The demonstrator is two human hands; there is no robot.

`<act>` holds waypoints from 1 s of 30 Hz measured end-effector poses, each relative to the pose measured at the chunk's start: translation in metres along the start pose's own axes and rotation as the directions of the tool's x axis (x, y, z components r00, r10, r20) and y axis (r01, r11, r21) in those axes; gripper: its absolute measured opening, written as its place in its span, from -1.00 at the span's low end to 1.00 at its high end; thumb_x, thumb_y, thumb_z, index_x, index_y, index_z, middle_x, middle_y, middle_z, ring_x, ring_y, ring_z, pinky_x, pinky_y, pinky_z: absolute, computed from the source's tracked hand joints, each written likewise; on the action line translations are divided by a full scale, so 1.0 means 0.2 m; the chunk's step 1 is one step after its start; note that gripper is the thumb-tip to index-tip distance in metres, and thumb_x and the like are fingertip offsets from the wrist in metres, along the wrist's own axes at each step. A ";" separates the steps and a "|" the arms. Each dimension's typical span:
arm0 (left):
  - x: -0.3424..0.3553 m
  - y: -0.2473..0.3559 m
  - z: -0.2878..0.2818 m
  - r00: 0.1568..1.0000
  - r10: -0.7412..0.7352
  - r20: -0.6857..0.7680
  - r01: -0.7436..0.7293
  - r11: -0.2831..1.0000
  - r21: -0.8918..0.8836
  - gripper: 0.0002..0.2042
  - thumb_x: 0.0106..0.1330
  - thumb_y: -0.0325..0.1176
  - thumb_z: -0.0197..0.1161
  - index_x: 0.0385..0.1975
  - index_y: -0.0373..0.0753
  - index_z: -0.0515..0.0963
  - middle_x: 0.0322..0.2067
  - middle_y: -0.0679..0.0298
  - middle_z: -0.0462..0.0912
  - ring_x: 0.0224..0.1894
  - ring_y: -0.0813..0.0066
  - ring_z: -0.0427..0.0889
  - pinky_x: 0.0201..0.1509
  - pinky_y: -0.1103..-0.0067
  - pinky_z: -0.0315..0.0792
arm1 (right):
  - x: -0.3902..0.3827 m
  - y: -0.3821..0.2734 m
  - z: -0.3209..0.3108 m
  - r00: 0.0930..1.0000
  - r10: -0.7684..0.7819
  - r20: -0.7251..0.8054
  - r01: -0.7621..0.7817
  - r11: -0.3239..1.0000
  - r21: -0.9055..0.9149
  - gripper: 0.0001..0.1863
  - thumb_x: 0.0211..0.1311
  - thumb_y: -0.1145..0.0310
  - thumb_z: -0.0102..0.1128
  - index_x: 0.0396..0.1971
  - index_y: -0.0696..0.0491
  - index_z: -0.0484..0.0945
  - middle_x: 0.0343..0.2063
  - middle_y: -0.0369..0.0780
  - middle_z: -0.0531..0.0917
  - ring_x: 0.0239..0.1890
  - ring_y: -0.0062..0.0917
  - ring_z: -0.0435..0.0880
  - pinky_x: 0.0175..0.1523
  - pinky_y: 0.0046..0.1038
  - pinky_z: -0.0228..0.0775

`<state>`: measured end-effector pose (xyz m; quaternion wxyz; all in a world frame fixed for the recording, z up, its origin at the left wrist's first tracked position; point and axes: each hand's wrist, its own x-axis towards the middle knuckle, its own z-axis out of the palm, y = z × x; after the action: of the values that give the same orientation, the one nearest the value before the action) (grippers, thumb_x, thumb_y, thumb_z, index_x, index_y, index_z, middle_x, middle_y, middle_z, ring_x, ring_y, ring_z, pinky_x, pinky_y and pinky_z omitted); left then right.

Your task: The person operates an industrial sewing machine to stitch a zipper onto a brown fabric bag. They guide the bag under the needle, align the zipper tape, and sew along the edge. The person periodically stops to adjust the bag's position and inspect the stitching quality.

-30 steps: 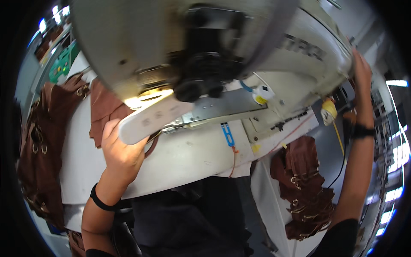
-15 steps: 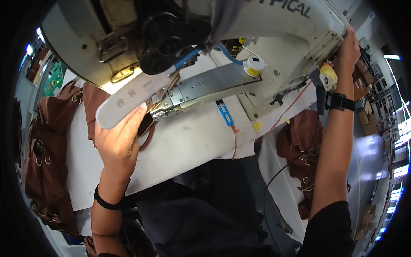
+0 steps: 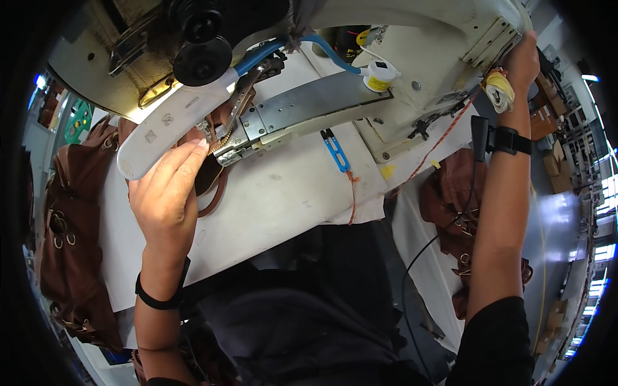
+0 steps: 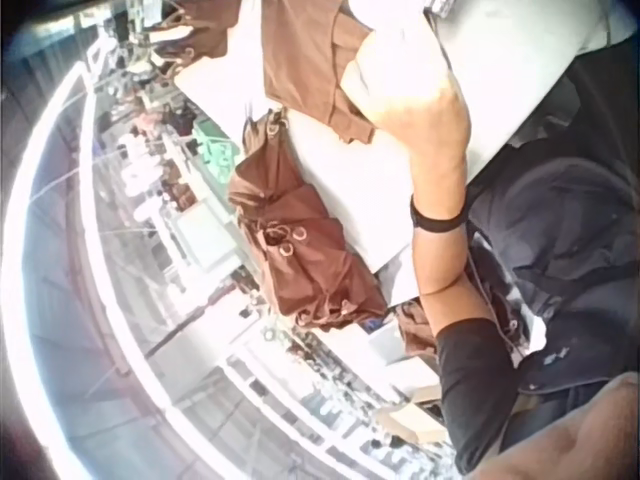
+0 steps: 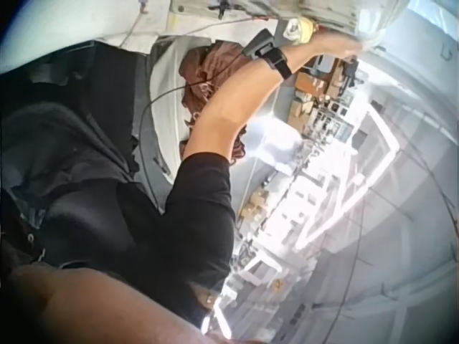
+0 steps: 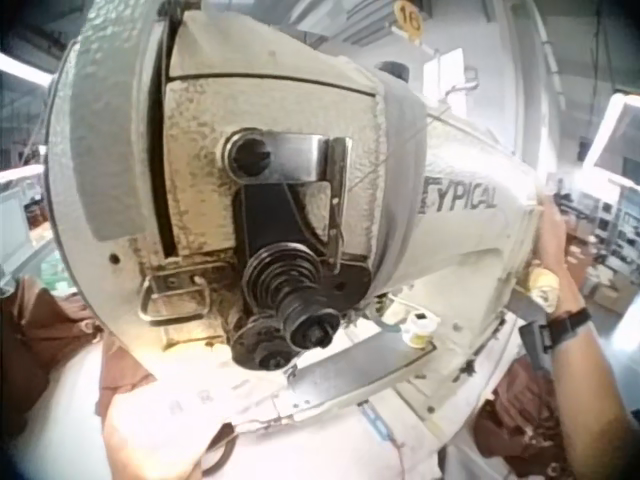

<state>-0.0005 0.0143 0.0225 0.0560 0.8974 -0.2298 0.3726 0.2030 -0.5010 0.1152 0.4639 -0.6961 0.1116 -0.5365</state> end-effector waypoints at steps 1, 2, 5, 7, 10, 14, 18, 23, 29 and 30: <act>0.00 0.00 0.00 1.000 0.000 0.002 0.000 1.000 -0.001 -0.67 0.14 -0.67 0.29 -0.10 -0.21 0.76 -0.15 0.27 0.80 -0.08 0.32 0.76 0.07 0.45 0.44 | 0.00 0.00 0.00 1.000 0.009 -0.010 -0.009 0.999 0.035 -0.30 0.46 -0.18 -0.06 -0.17 0.27 0.68 -0.33 -0.06 0.74 -0.31 -0.35 0.70 -0.13 -0.30 0.48; 0.00 0.00 0.00 1.000 0.005 -0.001 -0.005 1.000 0.002 -0.67 0.14 -0.67 0.29 -0.11 -0.22 0.76 -0.14 0.26 0.80 -0.08 0.32 0.76 0.07 0.45 0.44 | -0.01 -0.01 0.00 1.000 0.019 -0.019 -0.018 0.997 0.071 -0.30 0.45 -0.18 -0.06 -0.17 0.27 0.68 -0.34 -0.06 0.74 -0.31 -0.35 0.70 -0.13 -0.31 0.48; 0.02 0.00 0.00 1.000 0.021 -0.004 -0.021 1.000 0.002 -0.67 0.12 -0.67 0.30 -0.12 -0.22 0.76 -0.15 0.24 0.79 -0.09 0.29 0.77 0.05 0.44 0.47 | 0.03 0.00 -0.01 0.999 0.025 -0.020 -0.024 0.998 0.056 -0.30 0.45 -0.18 -0.05 -0.14 0.27 0.68 -0.31 -0.06 0.75 -0.29 -0.36 0.71 -0.12 -0.32 0.50; 0.02 0.00 -0.01 0.999 0.034 0.008 -0.034 0.999 -0.001 -0.67 0.11 -0.68 0.30 -0.13 -0.23 0.76 -0.16 0.21 0.79 -0.09 0.26 0.77 0.02 0.43 0.50 | 0.05 0.02 -0.02 0.999 0.048 -0.014 -0.048 0.998 0.036 -0.31 0.45 -0.17 -0.03 -0.11 0.27 0.68 -0.28 -0.06 0.75 -0.27 -0.36 0.72 -0.10 -0.33 0.51; 0.02 -0.01 -0.02 0.999 0.025 0.024 -0.025 0.999 -0.028 -0.67 0.09 -0.70 0.29 -0.14 -0.27 0.76 -0.18 0.17 0.80 -0.10 0.21 0.78 0.01 0.40 0.55 | 0.01 -0.03 0.00 0.993 0.114 -0.023 -0.111 0.989 0.101 -0.32 0.46 -0.16 0.00 -0.06 0.26 0.68 -0.23 -0.08 0.75 -0.24 -0.37 0.74 -0.08 -0.34 0.53; -0.01 -0.03 0.01 1.000 0.009 -0.001 -0.009 0.994 -0.112 -0.76 -0.02 -0.57 0.39 -0.30 -0.29 0.74 -0.13 0.14 0.74 -0.13 0.22 0.65 -0.02 0.34 0.40 | -0.01 -0.03 0.01 0.994 0.105 -0.034 -0.096 0.976 0.195 -0.32 0.48 -0.15 0.00 0.01 0.27 0.65 -0.18 -0.09 0.75 -0.22 -0.40 0.75 -0.07 -0.35 0.55; 0.00 -0.02 0.01 1.000 -0.003 -0.007 0.002 0.991 -0.133 -0.76 -0.05 -0.59 0.37 -0.32 -0.31 0.73 -0.15 0.16 0.73 -0.18 0.24 0.62 -0.04 0.33 0.40 | -0.04 -0.05 0.01 0.989 0.146 -0.013 -0.141 0.969 0.201 -0.31 0.50 -0.14 -0.03 0.06 0.28 0.63 -0.16 -0.10 0.75 -0.20 -0.41 0.75 -0.07 -0.35 0.56; 0.01 -0.02 0.02 1.000 0.013 -0.023 -0.016 0.990 -0.139 -0.77 -0.06 -0.59 0.38 -0.33 -0.32 0.72 -0.18 0.18 0.72 -0.19 0.25 0.62 -0.05 0.33 0.40 | -0.07 0.00 0.02 0.984 0.175 -0.017 -0.163 0.945 0.283 -0.28 0.51 -0.18 -0.05 0.05 0.28 0.63 -0.15 -0.10 0.74 -0.21 -0.41 0.73 -0.05 -0.35 0.54; 0.02 -0.01 0.05 0.994 0.027 -0.108 -0.039 0.993 -0.113 -0.73 -0.06 -0.59 0.36 -0.29 -0.29 0.72 -0.22 0.21 0.73 -0.21 0.30 0.65 -0.07 0.37 0.41 | -0.10 0.04 -0.01 0.977 0.210 0.026 -0.209 0.941 0.267 -0.29 0.52 -0.19 -0.03 0.10 0.26 0.61 -0.06 -0.14 0.72 -0.07 -0.42 0.72 0.09 -0.38 0.52; 0.02 -0.01 0.03 0.993 0.011 -0.114 -0.025 0.993 -0.119 -0.71 -0.05 -0.59 0.33 -0.25 -0.30 0.71 -0.24 0.24 0.73 -0.23 0.34 0.66 -0.09 0.41 0.42 | -0.09 0.07 0.00 0.975 0.214 0.056 -0.221 0.936 0.274 -0.28 0.54 -0.19 -0.04 0.11 0.26 0.61 -0.03 -0.13 0.71 -0.05 -0.41 0.71 0.12 -0.38 0.51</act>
<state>0.0067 0.0136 0.0210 0.1197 0.8678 -0.2563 0.4086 0.1996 -0.4970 0.0926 0.6149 -0.6140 0.1055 -0.4835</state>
